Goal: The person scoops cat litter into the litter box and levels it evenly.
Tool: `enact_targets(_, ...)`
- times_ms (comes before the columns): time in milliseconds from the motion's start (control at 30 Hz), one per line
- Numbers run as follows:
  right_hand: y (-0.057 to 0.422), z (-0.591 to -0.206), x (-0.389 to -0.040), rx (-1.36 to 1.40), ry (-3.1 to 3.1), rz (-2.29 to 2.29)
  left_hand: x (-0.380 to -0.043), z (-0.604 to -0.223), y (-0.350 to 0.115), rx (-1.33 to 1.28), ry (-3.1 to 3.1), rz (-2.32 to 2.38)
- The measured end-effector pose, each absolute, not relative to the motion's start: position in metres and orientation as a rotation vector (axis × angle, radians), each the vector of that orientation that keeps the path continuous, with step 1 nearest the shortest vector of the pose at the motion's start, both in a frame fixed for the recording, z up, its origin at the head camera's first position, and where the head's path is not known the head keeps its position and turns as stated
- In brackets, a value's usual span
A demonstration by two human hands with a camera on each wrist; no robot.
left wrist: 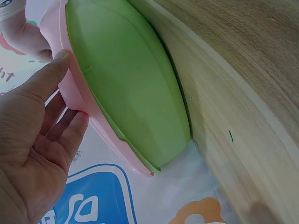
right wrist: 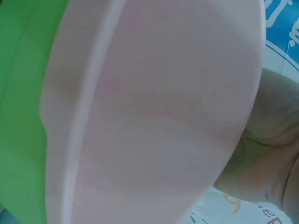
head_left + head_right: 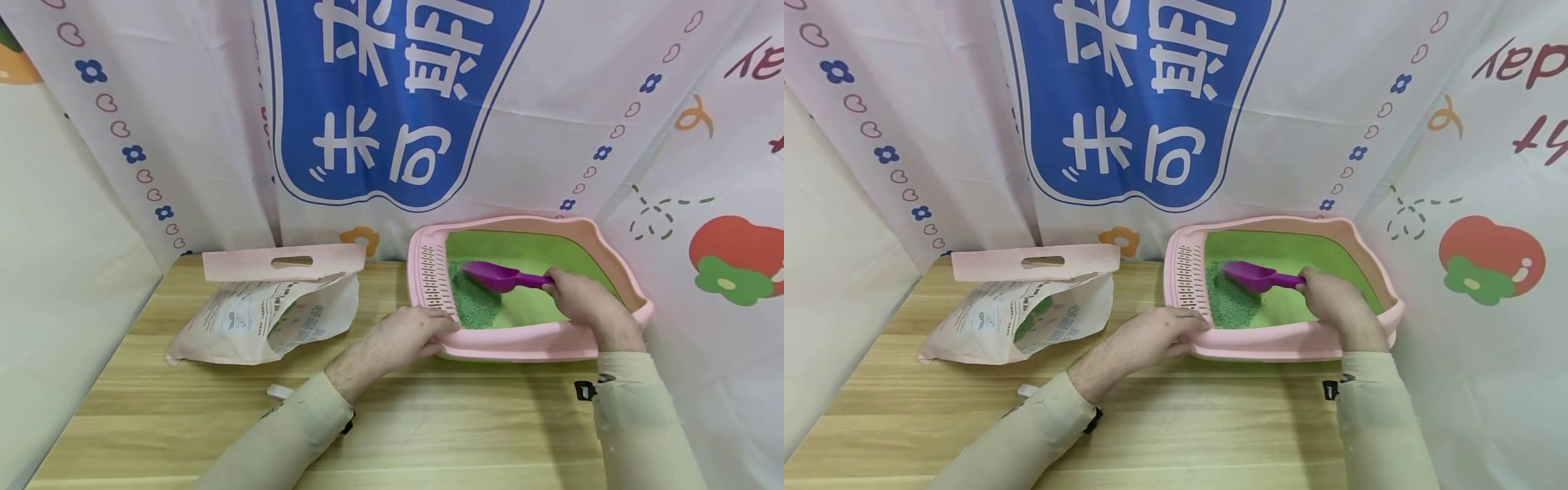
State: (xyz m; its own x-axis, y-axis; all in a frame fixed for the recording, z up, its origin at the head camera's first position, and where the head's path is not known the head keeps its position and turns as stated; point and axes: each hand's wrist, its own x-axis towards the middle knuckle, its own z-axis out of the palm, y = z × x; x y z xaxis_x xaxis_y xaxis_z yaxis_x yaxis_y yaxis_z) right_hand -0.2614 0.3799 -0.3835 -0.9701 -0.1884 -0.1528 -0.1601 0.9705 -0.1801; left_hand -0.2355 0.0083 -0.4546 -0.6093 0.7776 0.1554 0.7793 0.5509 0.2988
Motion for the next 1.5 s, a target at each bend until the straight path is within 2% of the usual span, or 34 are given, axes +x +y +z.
enact_targets(500,0.369,-0.387,-0.284,-0.268,2.798,-0.181,-0.237,-0.455,0.009,-1.375,-2.782,-0.543)
enact_targets(900,0.375,-0.377,-0.27,-0.219,2.805,-0.042,-0.237,-0.456,0.007,-1.376,-2.771,-0.566)
enact_targets(1300,0.375,-0.389,-0.28,-0.483,2.883,0.018,-0.237,-0.457,0.008,-1.386,-2.767,-0.55)
enact_targets(1500,0.372,-0.39,-0.273,-0.349,2.849,-0.116,-0.237,-0.456,0.007,-1.383,-2.777,-0.57)
